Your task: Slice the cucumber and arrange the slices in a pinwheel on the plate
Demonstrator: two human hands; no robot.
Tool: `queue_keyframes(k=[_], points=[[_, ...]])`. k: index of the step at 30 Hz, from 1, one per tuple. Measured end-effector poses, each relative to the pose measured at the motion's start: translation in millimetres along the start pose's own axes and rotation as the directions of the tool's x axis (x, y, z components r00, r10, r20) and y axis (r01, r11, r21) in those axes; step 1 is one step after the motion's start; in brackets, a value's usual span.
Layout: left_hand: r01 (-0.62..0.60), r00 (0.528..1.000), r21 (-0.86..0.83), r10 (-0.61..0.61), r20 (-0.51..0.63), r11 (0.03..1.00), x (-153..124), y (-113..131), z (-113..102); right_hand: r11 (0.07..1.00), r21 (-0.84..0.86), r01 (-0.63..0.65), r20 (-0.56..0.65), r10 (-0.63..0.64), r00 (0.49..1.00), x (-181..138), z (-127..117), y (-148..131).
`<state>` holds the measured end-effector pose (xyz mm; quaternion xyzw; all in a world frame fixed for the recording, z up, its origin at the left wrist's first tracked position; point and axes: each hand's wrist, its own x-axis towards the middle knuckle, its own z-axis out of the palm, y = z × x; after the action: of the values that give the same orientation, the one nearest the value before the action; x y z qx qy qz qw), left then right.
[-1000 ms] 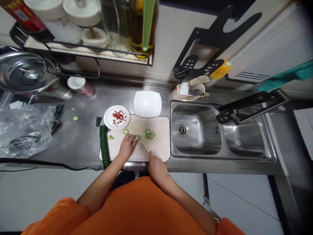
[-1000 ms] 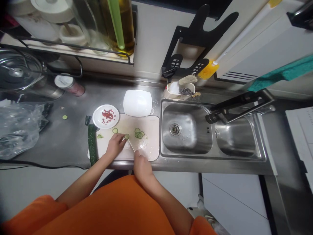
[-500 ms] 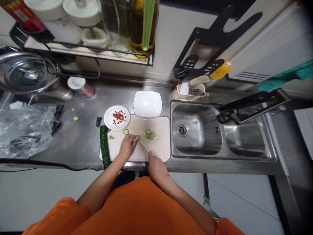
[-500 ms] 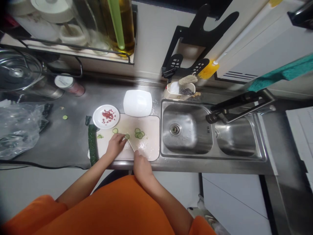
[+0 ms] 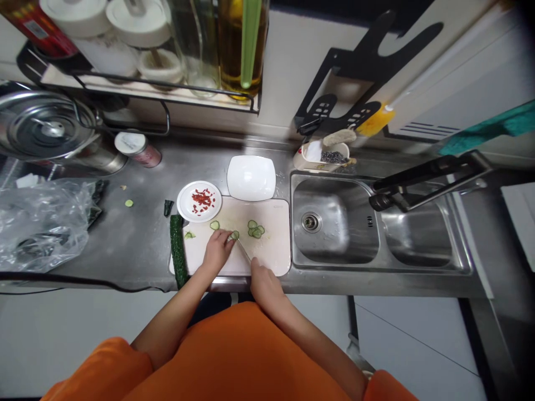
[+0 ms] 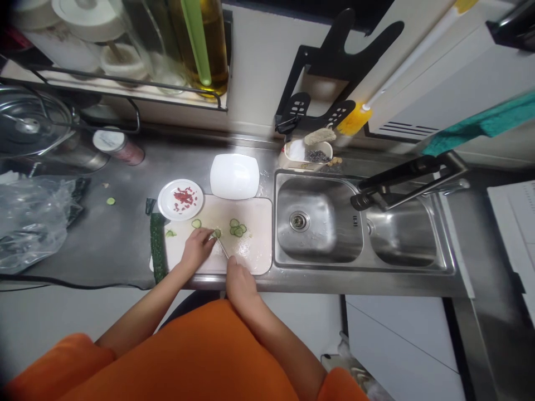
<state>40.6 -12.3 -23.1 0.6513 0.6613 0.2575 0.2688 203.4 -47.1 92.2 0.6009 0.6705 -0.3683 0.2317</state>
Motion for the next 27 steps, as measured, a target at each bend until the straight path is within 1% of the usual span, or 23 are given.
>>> queue_keyframes(k=[6, 10, 13, 16, 18, 22, 24, 27], points=[[0.013, 1.000, -0.003, -0.013, -0.006, 1.000, 2, 2, -2, 0.999, 0.029, -0.021, 0.058, 0.019, 0.998, -10, 7, 15], [0.047, 0.999, 0.019, -0.047, -0.005, 0.999, 4, 6, -4, 0.999, 0.036, -0.031, 0.080, 0.028, 0.996, -17, 11, 26], [0.097, 0.995, 0.009, -0.097, 0.029, 0.995, 4, 11, -7, 0.999, 0.035, -0.034, 0.077, 0.031, 0.997, -17, 11, 30], [0.182, 0.983, -0.042, -0.179, 0.050, 0.982, 4, 15, -14, 0.999, 0.037, -0.029, 0.071, 0.026, 0.997, -18, 9, 32], [0.248, 0.969, -0.073, -0.247, 0.015, 0.966, 5, 13, -21, 0.999, 0.036, -0.027, 0.063, 0.025, 0.998, -18, 8, 34], [0.355, 0.925, -0.085, -0.363, -0.110, 0.931, 11, 2, -38, 0.999, 0.022, -0.040, 0.049, 0.039, 0.998, -17, 8, 41], [0.365, 0.918, -0.042, -0.367, -0.151, 0.930, 15, -5, -43, 1.000, 0.012, -0.024, 0.035, 0.024, 0.999, -16, 10, 44], [0.318, 0.935, 0.067, -0.301, -0.190, 0.946, 18, -15, -45, 1.000, -0.005, -0.008, 0.030, 0.008, 1.000, -15, 12, 47]])
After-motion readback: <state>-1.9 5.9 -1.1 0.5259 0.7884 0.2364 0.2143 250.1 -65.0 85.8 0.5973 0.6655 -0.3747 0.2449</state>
